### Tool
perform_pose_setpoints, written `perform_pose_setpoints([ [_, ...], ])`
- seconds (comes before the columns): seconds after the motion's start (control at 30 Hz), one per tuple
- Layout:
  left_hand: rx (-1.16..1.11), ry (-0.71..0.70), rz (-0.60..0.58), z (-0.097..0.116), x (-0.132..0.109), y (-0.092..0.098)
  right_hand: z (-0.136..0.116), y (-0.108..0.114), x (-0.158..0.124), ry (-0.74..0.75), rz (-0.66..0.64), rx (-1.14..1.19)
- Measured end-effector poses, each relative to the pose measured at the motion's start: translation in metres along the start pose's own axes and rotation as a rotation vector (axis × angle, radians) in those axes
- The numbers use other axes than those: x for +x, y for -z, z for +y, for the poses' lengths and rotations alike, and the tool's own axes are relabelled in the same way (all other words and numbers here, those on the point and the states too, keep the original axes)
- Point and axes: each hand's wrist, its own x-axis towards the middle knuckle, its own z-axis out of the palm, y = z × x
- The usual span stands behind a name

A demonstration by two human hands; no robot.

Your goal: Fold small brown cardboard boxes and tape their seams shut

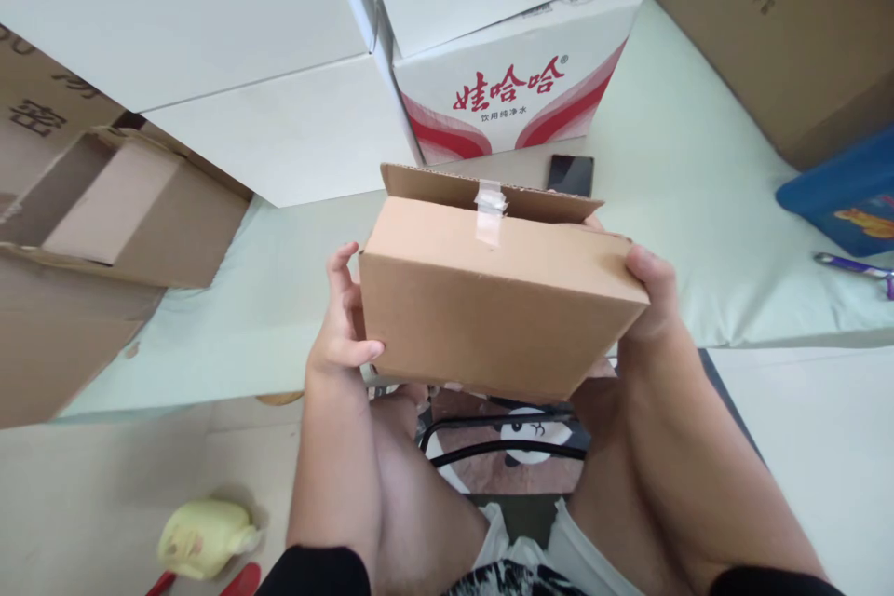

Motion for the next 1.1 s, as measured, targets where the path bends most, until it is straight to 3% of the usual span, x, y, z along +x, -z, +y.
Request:
perform_pose_setpoints([
  [0.13, -0.035, 0.022, -0.057, 0.0, 0.001, 0.001, 0.001, 0.0, 0.0, -0.055, 0.0, -0.036],
  [0.23, -0.051, 0.01, -0.085, -0.001, 0.003, -0.001, 0.001, 0.002, 0.002, -0.006, 0.012, -0.136],
  [0.43, -0.03, -0.014, -0.164, 0.004, 0.001, -0.006, 0.007, -0.004, 0.007, 0.137, 0.088, -0.059],
  [0.53, 0.005, 0.051, -0.27, 0.009, -0.002, -0.002, 0.011, -0.007, 0.006, 0.179, 0.132, 0.011],
  [0.63, 0.051, 0.175, -0.433, 0.011, -0.004, 0.003, 0.011, -0.005, 0.004, 0.122, 0.151, 0.06],
  [0.7, 0.052, 0.186, -0.469, 0.011, -0.003, 0.006, 0.01, -0.002, 0.003, 0.04, 0.114, 0.066],
  [0.8, 0.033, 0.114, -0.406, 0.012, 0.0, 0.007, 0.009, 0.003, 0.005, -0.064, -0.02, -0.03],
  [0.93, 0.191, 0.137, -0.456, 0.015, 0.006, 0.006, 0.015, 0.006, 0.009, -0.08, -0.2, -0.226],
  [1.1, 0.255, 0.253, -0.541, 0.015, 0.005, 0.005, 0.02, 0.008, 0.009, -0.057, -0.213, -0.24],
])
